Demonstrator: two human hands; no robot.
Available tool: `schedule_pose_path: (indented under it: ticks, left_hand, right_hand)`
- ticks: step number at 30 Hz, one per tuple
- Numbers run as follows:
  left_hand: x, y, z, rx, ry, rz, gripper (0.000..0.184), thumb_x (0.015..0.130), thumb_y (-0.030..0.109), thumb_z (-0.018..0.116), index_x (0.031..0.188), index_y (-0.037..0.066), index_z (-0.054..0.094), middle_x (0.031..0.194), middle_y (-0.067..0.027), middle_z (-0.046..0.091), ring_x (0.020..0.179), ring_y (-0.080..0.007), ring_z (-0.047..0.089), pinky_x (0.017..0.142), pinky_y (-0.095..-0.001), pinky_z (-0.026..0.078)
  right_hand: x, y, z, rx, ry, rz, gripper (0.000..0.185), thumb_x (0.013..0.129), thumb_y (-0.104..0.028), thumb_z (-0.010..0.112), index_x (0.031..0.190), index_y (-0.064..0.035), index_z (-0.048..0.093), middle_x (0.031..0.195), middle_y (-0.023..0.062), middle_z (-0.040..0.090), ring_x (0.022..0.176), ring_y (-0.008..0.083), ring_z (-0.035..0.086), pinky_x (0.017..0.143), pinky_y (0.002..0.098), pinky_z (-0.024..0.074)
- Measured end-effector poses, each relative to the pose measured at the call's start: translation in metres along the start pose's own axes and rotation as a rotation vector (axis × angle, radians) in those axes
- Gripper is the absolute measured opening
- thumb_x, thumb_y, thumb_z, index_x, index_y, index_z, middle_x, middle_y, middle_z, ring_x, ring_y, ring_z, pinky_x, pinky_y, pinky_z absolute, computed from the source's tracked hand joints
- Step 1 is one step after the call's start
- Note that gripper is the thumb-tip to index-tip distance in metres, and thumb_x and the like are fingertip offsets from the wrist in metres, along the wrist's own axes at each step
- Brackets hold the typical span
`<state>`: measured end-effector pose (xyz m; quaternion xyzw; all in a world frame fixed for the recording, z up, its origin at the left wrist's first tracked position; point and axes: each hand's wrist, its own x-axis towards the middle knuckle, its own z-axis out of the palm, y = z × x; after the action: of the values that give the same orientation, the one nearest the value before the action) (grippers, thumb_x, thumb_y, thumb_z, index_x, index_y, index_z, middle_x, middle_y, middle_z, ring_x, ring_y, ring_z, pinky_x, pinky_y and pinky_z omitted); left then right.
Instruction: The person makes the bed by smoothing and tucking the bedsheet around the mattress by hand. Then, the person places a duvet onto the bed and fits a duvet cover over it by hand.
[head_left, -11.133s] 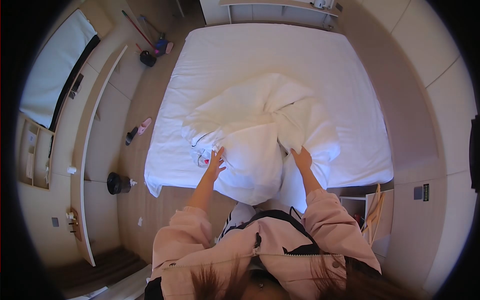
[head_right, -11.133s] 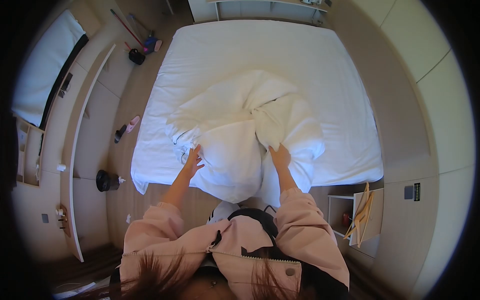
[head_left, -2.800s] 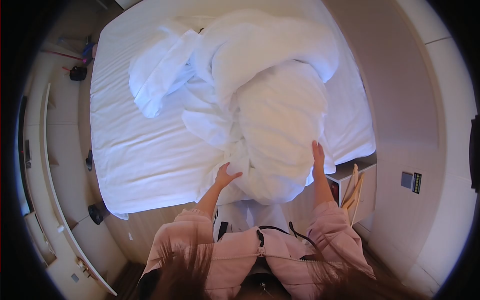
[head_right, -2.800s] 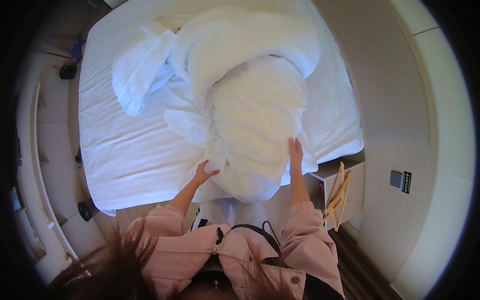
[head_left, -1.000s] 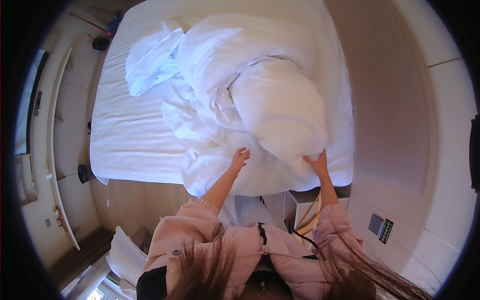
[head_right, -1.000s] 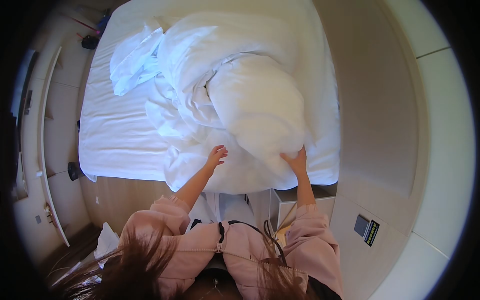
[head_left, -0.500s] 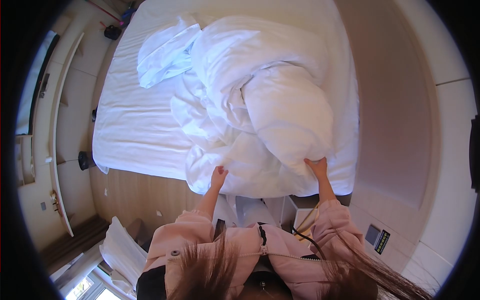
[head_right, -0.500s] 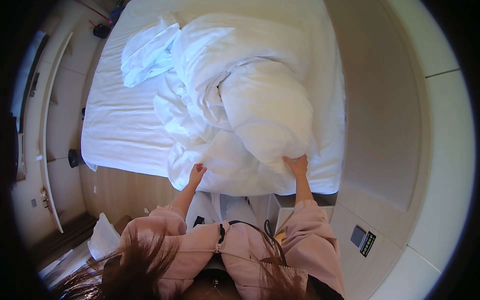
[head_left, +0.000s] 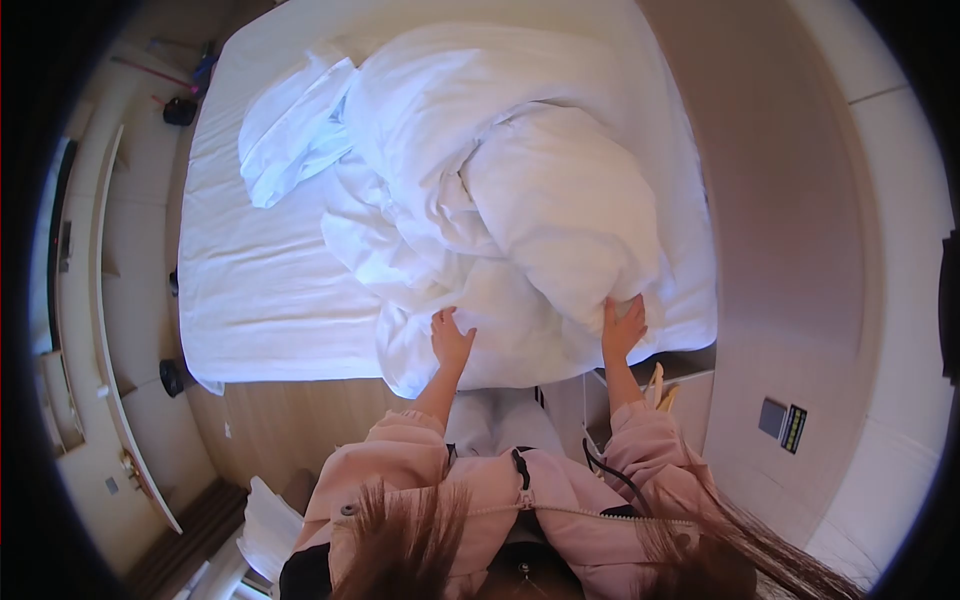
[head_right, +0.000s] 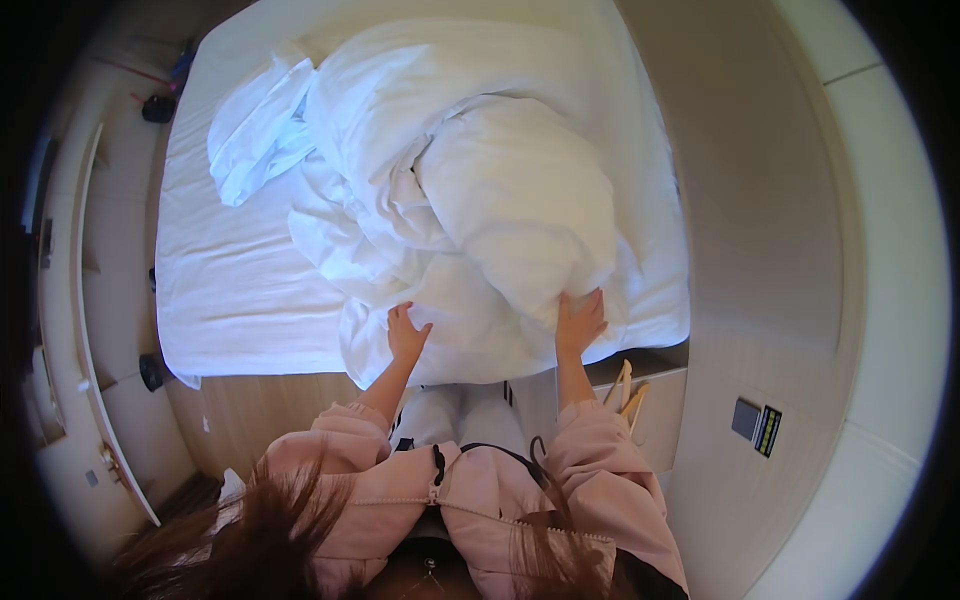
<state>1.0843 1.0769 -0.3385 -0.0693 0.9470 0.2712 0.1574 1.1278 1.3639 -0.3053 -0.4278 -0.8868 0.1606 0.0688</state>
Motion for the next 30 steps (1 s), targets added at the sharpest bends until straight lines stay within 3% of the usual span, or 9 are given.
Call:
schedule_pose_path:
  ticks: [7,8,11,15,16,17,19,20,30]
  left_hand:
    - [0.017,-0.046,-0.013,0.255,-0.303,-0.109,0.091,0.051,0.035,0.072,0.124,0.013,0.023,0.116,-0.012,0.04,0.109,-0.0246,0.037,0.085,-0.0415,0.031]
    - [0.017,-0.054,-0.009,0.224,-0.355,-0.103,0.09,0.052,0.038,0.072,0.124,0.012,0.024,0.116,-0.012,0.042,0.109,-0.0236,0.039,0.085,-0.042,0.031]
    - [0.016,-0.051,0.001,0.227,-0.43,-0.064,0.087,0.054,0.04,0.069,0.123,0.011,0.025,0.114,-0.0125,0.045,0.105,-0.0232,0.043,0.084,-0.0417,0.032]
    - [0.011,-0.041,0.019,0.262,-0.474,-0.119,0.07,0.064,0.043,0.06,0.119,0.008,0.034,0.103,-0.0145,0.053,0.094,-0.0289,0.051,0.079,-0.0395,0.038]
    - [0.007,-0.038,0.026,0.263,-0.476,-0.129,0.07,0.064,0.043,0.06,0.119,0.008,0.034,0.103,-0.0145,0.053,0.094,-0.0289,0.051,0.079,-0.0395,0.038]
    - [0.003,-0.032,0.036,0.142,-0.491,-0.101,0.061,0.067,0.042,0.057,0.113,0.006,0.041,0.1,-0.0158,0.054,0.093,-0.0296,0.051,0.078,-0.0369,0.039]
    - [-0.011,-0.014,0.05,0.025,-0.507,-0.081,0.054,0.07,0.041,0.055,0.108,0.004,0.047,0.096,-0.0171,0.055,0.091,-0.0304,0.052,0.077,-0.0344,0.039]
    - [-0.02,0.004,0.057,-0.056,-0.523,-0.063,0.05,0.071,0.043,0.051,0.103,0.004,0.051,0.094,-0.0183,0.056,0.09,-0.0329,0.051,0.076,-0.037,0.039]
    - [-0.043,0.149,0.077,-0.872,-0.461,-0.231,0.039,0.079,0.028,0.045,0.099,-0.006,0.049,0.087,-0.0133,0.056,0.079,-0.0211,0.054,0.069,-0.0296,0.042]
  right_hand:
    - [-0.004,0.106,0.003,0.387,0.164,0.568,0.071,0.071,-0.051,0.051,0.124,-0.0099,0.027,0.126,0.014,0.03,0.117,0.0277,0.027,0.09,0.0536,0.0221]
    - [0.003,0.158,0.037,0.951,0.062,0.622,0.079,0.068,-0.051,0.056,0.127,-0.0119,0.021,0.128,0.0145,0.026,0.117,0.0296,0.026,0.086,0.0552,0.025]
    - [0.011,0.123,-0.022,0.882,-0.305,1.018,0.069,0.071,-0.045,0.056,0.125,-0.017,0.024,0.127,0.0084,0.028,0.112,0.028,0.034,0.088,0.052,0.0259]
    - [0.028,0.12,-0.009,1.163,-0.498,0.992,0.064,0.071,-0.034,0.059,0.124,-0.0193,0.025,0.128,0.0055,0.026,0.11,0.0284,0.037,0.08,0.0487,0.0381]
    - [0.015,0.144,0.014,0.842,-0.613,0.267,0.057,0.071,-0.027,0.059,0.12,-0.0143,0.032,0.12,0.0086,0.037,0.103,0.0251,0.044,0.077,0.0419,0.0434]
    - [0.025,0.141,0.016,0.838,-0.621,0.266,0.057,0.071,-0.027,0.059,0.12,-0.0143,0.032,0.12,0.0086,0.037,0.103,0.0251,0.044,0.077,0.0419,0.0434]
    - [0.042,0.125,0.031,1.341,-0.69,1.093,0.055,0.069,-0.018,0.06,0.115,-0.0017,0.036,0.107,0.0121,0.047,0.097,0.0245,0.048,0.07,0.0326,0.046]
    - [0.045,0.123,0.04,1.34,-0.692,1.096,0.055,0.069,-0.018,0.06,0.115,-0.0017,0.036,0.107,0.0121,0.047,0.097,0.0245,0.048,0.07,0.0326,0.046]
    - [0.077,0.003,-0.035,0.785,-0.777,-0.085,0.045,0.082,-0.023,0.042,0.119,0.0002,0.033,0.114,0.0109,0.044,0.101,0.018,0.044,0.084,0.0283,0.0369]
